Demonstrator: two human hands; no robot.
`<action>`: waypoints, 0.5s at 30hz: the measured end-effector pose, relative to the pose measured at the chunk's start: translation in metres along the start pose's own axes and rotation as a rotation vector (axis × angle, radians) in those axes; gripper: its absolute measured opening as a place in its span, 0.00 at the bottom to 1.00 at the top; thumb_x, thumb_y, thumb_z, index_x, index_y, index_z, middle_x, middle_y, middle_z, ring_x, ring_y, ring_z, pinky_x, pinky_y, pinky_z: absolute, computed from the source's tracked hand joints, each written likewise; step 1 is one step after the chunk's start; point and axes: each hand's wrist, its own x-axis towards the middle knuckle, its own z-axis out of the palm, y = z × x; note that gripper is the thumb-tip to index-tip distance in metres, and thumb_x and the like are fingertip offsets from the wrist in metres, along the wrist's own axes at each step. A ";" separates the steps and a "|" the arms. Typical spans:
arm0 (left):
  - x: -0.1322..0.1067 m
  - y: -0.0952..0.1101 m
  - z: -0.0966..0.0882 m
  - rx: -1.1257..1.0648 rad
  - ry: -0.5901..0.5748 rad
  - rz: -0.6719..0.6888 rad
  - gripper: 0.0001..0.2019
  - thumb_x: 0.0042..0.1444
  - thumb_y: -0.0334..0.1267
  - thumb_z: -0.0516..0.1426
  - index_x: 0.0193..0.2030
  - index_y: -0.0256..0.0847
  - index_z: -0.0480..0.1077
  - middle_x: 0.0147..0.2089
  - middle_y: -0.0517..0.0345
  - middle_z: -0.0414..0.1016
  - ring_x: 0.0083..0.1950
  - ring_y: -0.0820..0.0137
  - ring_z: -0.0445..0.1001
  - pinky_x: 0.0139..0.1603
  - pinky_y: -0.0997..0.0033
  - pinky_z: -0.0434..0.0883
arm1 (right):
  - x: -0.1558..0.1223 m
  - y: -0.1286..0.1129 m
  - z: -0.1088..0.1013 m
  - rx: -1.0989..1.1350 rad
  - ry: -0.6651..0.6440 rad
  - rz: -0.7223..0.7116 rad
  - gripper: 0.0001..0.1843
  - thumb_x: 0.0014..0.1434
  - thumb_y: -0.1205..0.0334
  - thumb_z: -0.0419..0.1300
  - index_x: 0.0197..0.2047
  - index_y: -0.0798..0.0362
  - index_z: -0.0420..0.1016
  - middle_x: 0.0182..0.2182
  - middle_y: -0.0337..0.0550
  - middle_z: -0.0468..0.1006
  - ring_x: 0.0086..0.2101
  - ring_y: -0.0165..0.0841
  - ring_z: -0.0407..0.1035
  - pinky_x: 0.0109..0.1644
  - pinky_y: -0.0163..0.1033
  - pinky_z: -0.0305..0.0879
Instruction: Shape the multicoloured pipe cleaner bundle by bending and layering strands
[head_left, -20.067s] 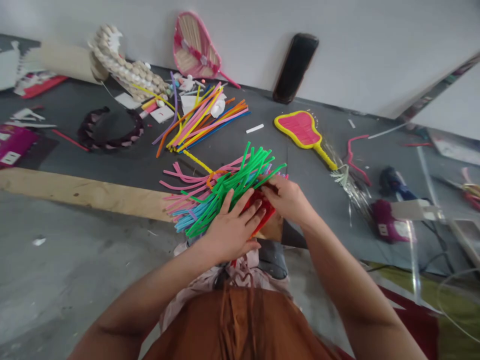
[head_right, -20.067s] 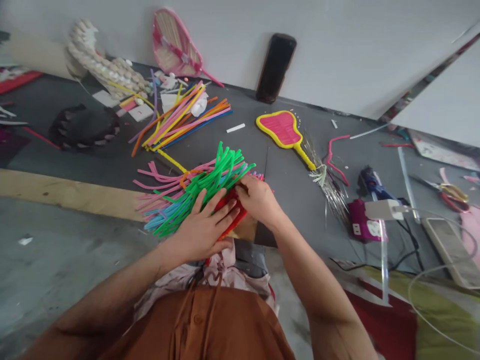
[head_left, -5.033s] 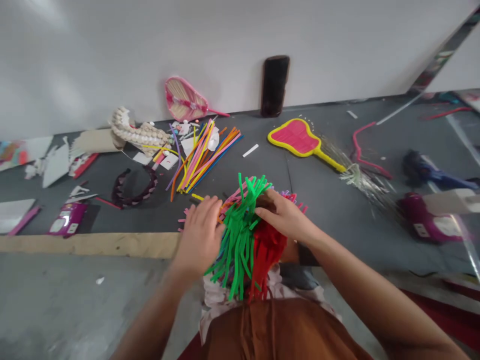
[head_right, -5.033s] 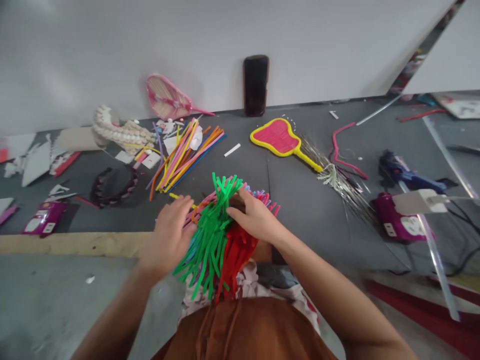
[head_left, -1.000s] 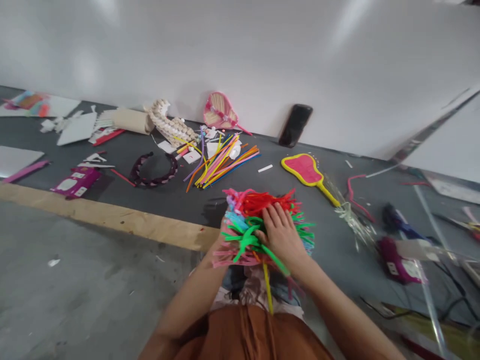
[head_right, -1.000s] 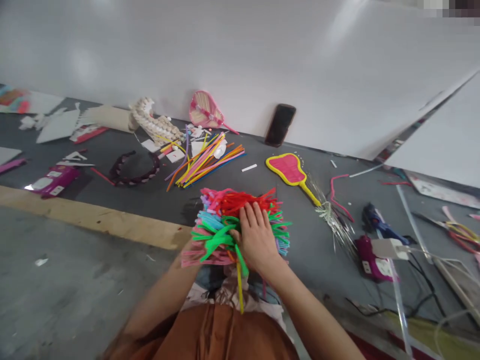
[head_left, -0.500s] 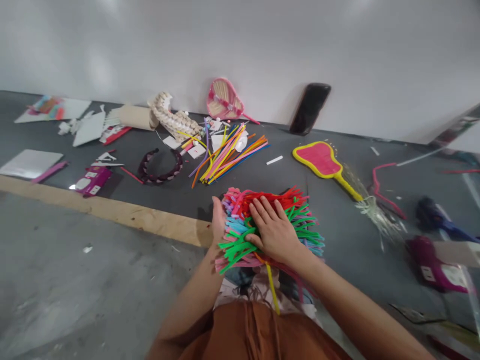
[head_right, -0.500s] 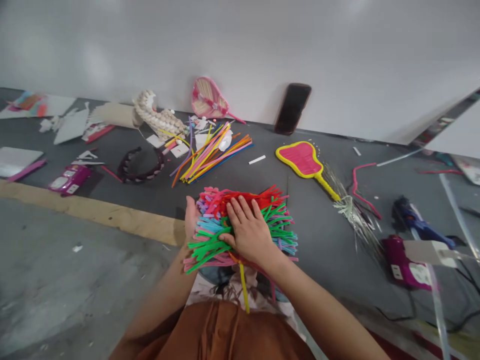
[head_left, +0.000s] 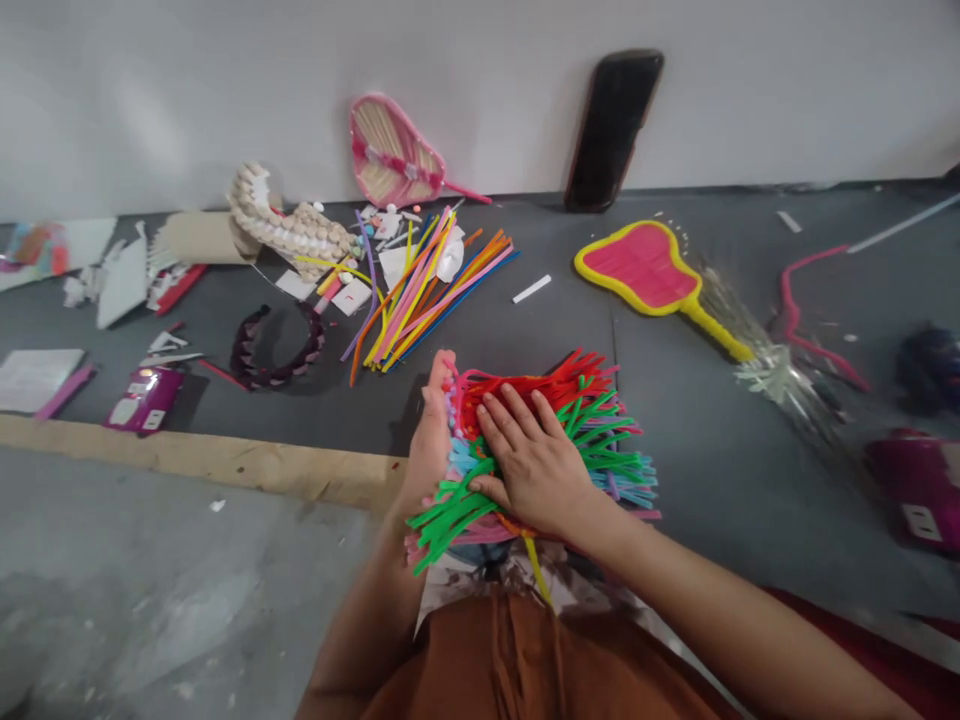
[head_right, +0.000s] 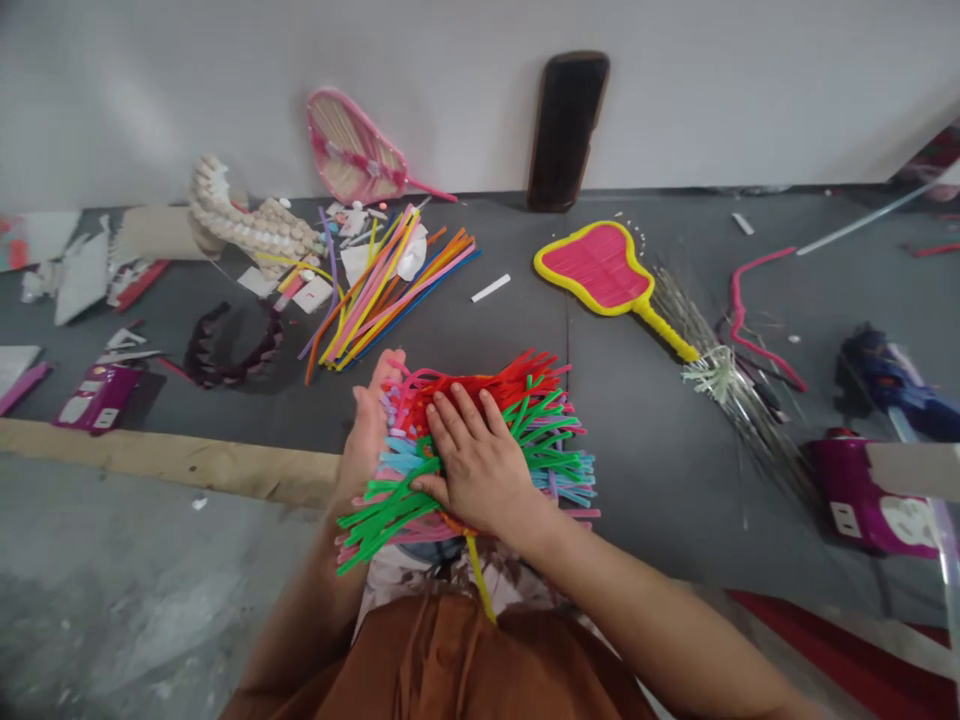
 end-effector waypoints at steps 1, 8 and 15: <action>0.004 0.001 -0.009 -0.022 0.013 -0.016 0.34 0.67 0.60 0.27 0.75 0.52 0.44 0.77 0.56 0.47 0.76 0.66 0.50 0.73 0.59 0.57 | 0.000 0.000 0.000 0.006 -0.001 0.003 0.45 0.64 0.35 0.51 0.70 0.62 0.58 0.70 0.55 0.57 0.70 0.50 0.46 0.73 0.60 0.40; 0.002 0.038 -0.063 0.473 0.125 0.248 0.34 0.66 0.54 0.51 0.75 0.47 0.47 0.78 0.53 0.43 0.77 0.60 0.44 0.76 0.53 0.45 | 0.003 -0.002 -0.002 0.044 -0.015 0.003 0.46 0.63 0.37 0.54 0.71 0.64 0.55 0.71 0.58 0.54 0.71 0.51 0.43 0.73 0.62 0.40; -0.051 0.055 -0.017 1.123 -0.223 0.650 0.35 0.66 0.38 0.50 0.76 0.34 0.38 0.74 0.36 0.52 0.76 0.53 0.48 0.73 0.44 0.53 | -0.023 0.035 -0.062 0.225 0.324 -0.017 0.31 0.69 0.67 0.46 0.73 0.55 0.50 0.67 0.56 0.63 0.70 0.41 0.49 0.69 0.58 0.58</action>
